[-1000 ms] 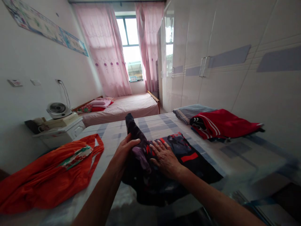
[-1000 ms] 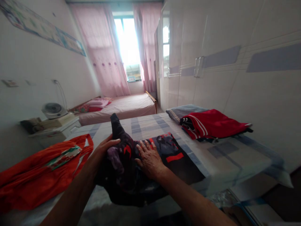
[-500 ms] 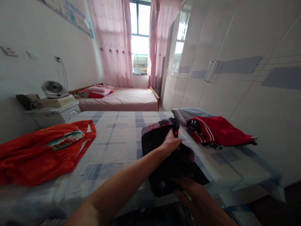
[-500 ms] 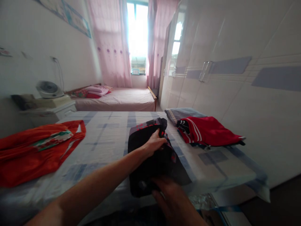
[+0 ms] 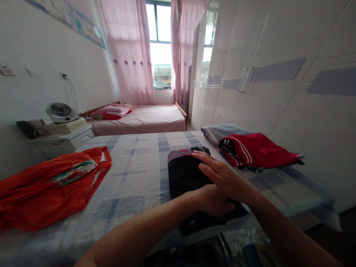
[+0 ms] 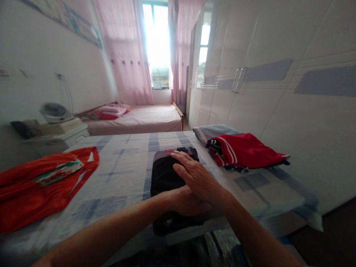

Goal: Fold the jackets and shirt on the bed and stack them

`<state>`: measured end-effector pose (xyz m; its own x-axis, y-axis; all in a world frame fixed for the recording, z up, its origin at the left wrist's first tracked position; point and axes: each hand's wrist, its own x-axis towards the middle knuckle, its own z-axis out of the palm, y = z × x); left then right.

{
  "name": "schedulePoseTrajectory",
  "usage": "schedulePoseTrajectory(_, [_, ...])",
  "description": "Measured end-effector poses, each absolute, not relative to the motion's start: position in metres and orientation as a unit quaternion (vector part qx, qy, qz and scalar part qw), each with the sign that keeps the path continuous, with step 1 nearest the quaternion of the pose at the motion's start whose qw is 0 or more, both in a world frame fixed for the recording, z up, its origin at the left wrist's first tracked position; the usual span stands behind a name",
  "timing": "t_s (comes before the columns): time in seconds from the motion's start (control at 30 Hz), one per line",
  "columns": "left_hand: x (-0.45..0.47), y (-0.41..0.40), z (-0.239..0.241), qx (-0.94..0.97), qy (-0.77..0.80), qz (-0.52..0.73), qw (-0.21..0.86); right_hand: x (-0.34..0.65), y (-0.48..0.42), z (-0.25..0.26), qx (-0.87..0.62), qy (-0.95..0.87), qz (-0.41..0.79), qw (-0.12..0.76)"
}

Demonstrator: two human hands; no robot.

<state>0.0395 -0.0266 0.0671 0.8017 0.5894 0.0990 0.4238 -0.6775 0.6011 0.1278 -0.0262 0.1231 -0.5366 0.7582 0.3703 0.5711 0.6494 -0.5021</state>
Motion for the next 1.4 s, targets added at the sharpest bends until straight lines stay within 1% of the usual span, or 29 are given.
schedulePoseTrajectory(0.07, [0.028,-0.042,0.078,0.924,0.238,0.116,0.275,0.117,-0.001,0.112,-0.386,-0.878,0.154,0.238])
schedulePoseTrajectory(0.13, [0.012,-0.051,0.089,0.929,0.221,0.132,0.268,0.112,0.020,0.091,-0.440,-0.869,0.126,0.187])
schedulePoseTrajectory(0.2, [-0.006,-0.051,0.095,0.905,0.289,0.207,0.233,0.113,0.035,0.067,-0.499,-0.850,0.095,0.141])
schedulePoseTrajectory(0.27, [-0.022,-0.046,0.093,0.852,0.410,0.289,0.151,0.120,0.043,0.045,-0.526,-0.840,0.063,0.115])
schedulePoseTrajectory(0.3, [-0.028,-0.042,0.087,0.831,0.454,0.305,0.104,0.124,0.045,0.035,-0.532,-0.838,0.048,0.111])
schedulePoseTrajectory(0.37, [-0.035,-0.037,0.067,0.832,0.478,0.282,0.031,0.132,0.046,0.021,-0.539,-0.835,0.036,0.106])
schedulePoseTrajectory(0.43, [-0.037,-0.038,0.043,0.864,0.451,0.223,-0.010,0.136,0.047,0.012,-0.554,-0.826,0.044,0.095])
schedulePoseTrajectory(0.53, [-0.035,-0.045,0.020,0.888,0.424,0.173,-0.040,0.137,0.050,0.006,-0.564,-0.820,0.057,0.085])
schedulePoseTrajectory(0.6, [-0.034,-0.046,0.022,0.894,0.416,0.160,-0.040,0.135,0.050,0.006,-0.566,-0.818,0.056,0.085])
schedulePoseTrajectory(0.73, [-0.037,-0.029,0.049,0.903,0.395,0.167,-0.030,0.135,0.046,0.011,-0.564,-0.819,0.043,0.093])
schedulePoseTrajectory(0.8, [-0.041,-0.011,0.057,0.877,0.438,0.189,-0.054,0.137,0.042,0.012,-0.566,-0.818,0.035,0.096])
schedulePoseTrajectory(0.9, [-0.048,0.019,0.050,0.836,0.522,0.163,-0.053,0.141,0.033,0.010,-0.566,-0.817,0.034,0.102])
schedulePoseTrajectory(1.03, [-0.054,0.038,0.034,0.829,0.544,0.128,-0.014,0.146,0.026,0.005,-0.564,-0.815,0.063,0.119])
schedulePoseTrajectory(1.1, [-0.051,0.028,0.036,0.827,0.547,0.129,-0.010,0.149,0.026,0.004,-0.563,-0.808,0.089,0.150])
schedulePoseTrajectory(1.17, [-0.045,0.007,0.042,0.839,0.527,0.136,-0.006,0.153,0.028,0.005,-0.578,-0.776,0.132,0.214])
schedulePoseTrajectory(1.27, [-0.036,-0.033,0.041,0.895,0.421,0.146,0.030,0.165,0.033,0.010,-0.617,-0.682,0.240,0.311])
schedulePoseTrajectory(1.33, [-0.034,-0.052,0.034,0.917,0.366,0.147,0.056,0.175,0.035,0.017,-0.627,-0.639,0.300,0.329])
schedulePoseTrajectory(1.4, [-0.033,-0.060,0.028,0.921,0.354,0.145,0.071,0.185,0.037,0.026,-0.623,-0.624,0.343,0.325])
